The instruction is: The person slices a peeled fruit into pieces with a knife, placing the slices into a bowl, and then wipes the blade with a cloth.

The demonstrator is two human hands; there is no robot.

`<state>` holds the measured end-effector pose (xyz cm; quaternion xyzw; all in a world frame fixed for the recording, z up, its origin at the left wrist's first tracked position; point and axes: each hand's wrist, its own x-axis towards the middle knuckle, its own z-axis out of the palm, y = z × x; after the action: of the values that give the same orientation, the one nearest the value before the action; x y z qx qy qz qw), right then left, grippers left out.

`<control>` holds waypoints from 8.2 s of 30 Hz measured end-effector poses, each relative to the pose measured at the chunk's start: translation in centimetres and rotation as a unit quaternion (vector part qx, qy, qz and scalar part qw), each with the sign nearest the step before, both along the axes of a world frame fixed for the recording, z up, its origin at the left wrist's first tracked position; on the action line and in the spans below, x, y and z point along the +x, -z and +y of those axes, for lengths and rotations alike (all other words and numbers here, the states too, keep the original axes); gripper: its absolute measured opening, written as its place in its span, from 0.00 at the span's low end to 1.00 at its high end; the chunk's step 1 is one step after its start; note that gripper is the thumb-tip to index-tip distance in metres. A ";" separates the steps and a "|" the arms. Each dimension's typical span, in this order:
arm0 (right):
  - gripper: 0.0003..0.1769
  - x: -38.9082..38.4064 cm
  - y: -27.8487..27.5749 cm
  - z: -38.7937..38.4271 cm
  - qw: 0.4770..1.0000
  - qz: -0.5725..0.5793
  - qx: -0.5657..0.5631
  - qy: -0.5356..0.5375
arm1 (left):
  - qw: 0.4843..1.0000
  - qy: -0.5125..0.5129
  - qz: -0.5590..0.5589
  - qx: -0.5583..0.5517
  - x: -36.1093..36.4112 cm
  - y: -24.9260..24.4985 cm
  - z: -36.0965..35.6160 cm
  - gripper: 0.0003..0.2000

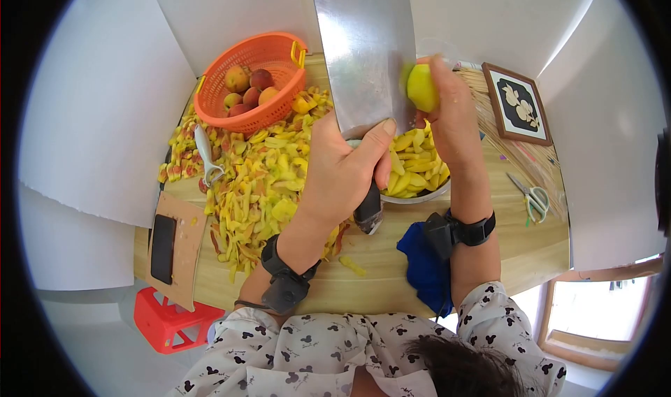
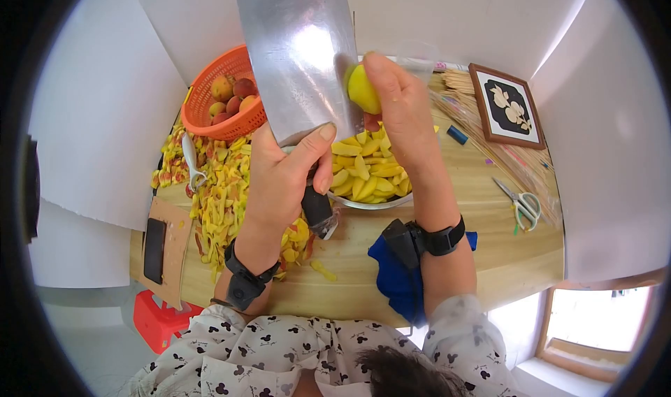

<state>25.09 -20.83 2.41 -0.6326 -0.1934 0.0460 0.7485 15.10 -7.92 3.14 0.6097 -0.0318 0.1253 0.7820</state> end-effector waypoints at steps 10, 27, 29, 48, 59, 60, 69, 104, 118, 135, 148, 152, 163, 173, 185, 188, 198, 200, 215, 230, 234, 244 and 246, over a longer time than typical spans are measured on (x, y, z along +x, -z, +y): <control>0.22 0.0 1.7 1.1 0.989 -0.111 -0.010 0.094 | 0.998 -0.033 0.010 0.048 0.0 1.3 -1.6 0.08; 0.18 -1.2 1.3 2.0 0.927 -0.224 -0.176 0.246 | 0.986 -0.111 -0.041 0.119 0.8 2.7 -2.2 0.07; 0.17 0.1 1.7 1.2 0.928 -0.217 -0.205 0.222 | 0.993 -0.085 0.001 0.083 0.8 2.2 -1.7 0.08; 0.20 3.4 2.0 -1.6 0.990 0.083 0.097 -0.063 | 0.996 -0.047 0.064 0.041 1.3 1.4 0.4 0.05; 0.23 2.6 1.3 -1.5 0.979 0.089 0.123 -0.138 | 0.992 -0.061 0.007 0.108 -0.6 -0.9 1.0 0.08; 0.24 2.6 1.3 -1.5 0.980 0.079 0.124 -0.136 | 0.993 -0.062 0.008 0.103 -0.5 -0.9 1.1 0.08; 0.26 2.6 1.2 -1.2 0.959 0.113 0.192 -0.177 | 0.996 -0.055 0.023 0.071 -1.0 -1.4 1.2 0.08; 0.33 -0.9 0.2 -0.2 0.993 -0.096 -0.013 0.068 | 0.984 -0.013 0.026 0.175 -2.5 -1.4 -0.3 0.14; 0.26 -1.5 1.0 2.1 0.993 -0.010 0.062 0.098 | 0.986 -0.060 -0.008 0.156 -0.5 1.0 -1.4 0.12; 0.31 -0.2 2.5 2.1 0.966 -0.169 -0.034 0.195 | 0.988 -0.088 -0.038 0.124 0.4 2.3 -2.4 0.06; 0.26 -1.2 2.4 2.8 0.929 -0.233 -0.070 0.280 | 0.976 -0.118 -0.020 0.182 -0.2 3.1 -3.3 0.17; 0.25 -0.2 3.1 2.4 0.943 -0.216 -0.029 0.251 | 0.987 -0.109 -0.016 0.118 -0.1 1.8 -3.0 0.06; 0.28 2.1 1.0 -1.0 0.986 0.074 0.151 0.007 | 0.975 0.090 0.046 -0.198 1.3 0.7 1.6 0.05; 0.28 2.9 1.3 -1.8 0.936 0.125 0.268 -0.193 | 0.730 0.384 0.119 -0.552 2.8 3.0 3.5 0.05; 0.28 3.4 1.4 -2.5 0.966 0.093 0.188 -0.152 | 0.724 0.300 0.154 -0.602 3.5 3.1 2.5 0.23; 0.28 3.6 1.3 -2.9 0.939 0.109 0.246 -0.213 | 0.726 0.312 0.177 -0.587 3.6 3.0 2.5 0.12; 0.27 3.7 1.5 -2.8 0.882 0.138 0.334 -0.303 | 0.742 0.283 0.206 -0.572 4.4 5.6 3.1 0.13; 0.27 3.8 1.6 -2.9 0.879 0.141 0.338 -0.305 | 0.772 0.246 0.210 -0.547 3.7 3.8 2.5 0.09; 0.22 4.0 1.0 -3.9 0.883 0.155 0.372 -0.243 | 0.971 0.107 0.067 -0.203 0.0 -0.8 2.6 0.04; 0.24 1.6 1.5 0.3 0.985 0.064 0.155 -0.031 | 0.989 -0.122 0.002 0.085 -1.7 -2.1 0.3 0.07; 0.23 1.3 1.4 0.3 0.985 0.031 0.144 -0.087 | 0.989 -0.095 -0.002 0.115 -1.7 -1.6 1.0 0.10; 0.26 0.6 1.0 0.8 0.990 -0.009 0.114 -0.077 | 0.989 -0.100 0.014 0.103 -2.4 -2.7 0.4 0.10; 0.26 0.0 0.6 1.1 0.990 -0.007 0.122 -0.073 | 0.993 -0.074 0.025 0.090 -2.7 -2.6 0.5 0.10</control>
<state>25.06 -19.75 1.82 -0.5207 -0.2487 0.0715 0.8136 12.45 -7.40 5.76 0.6809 0.0215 0.1645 0.7133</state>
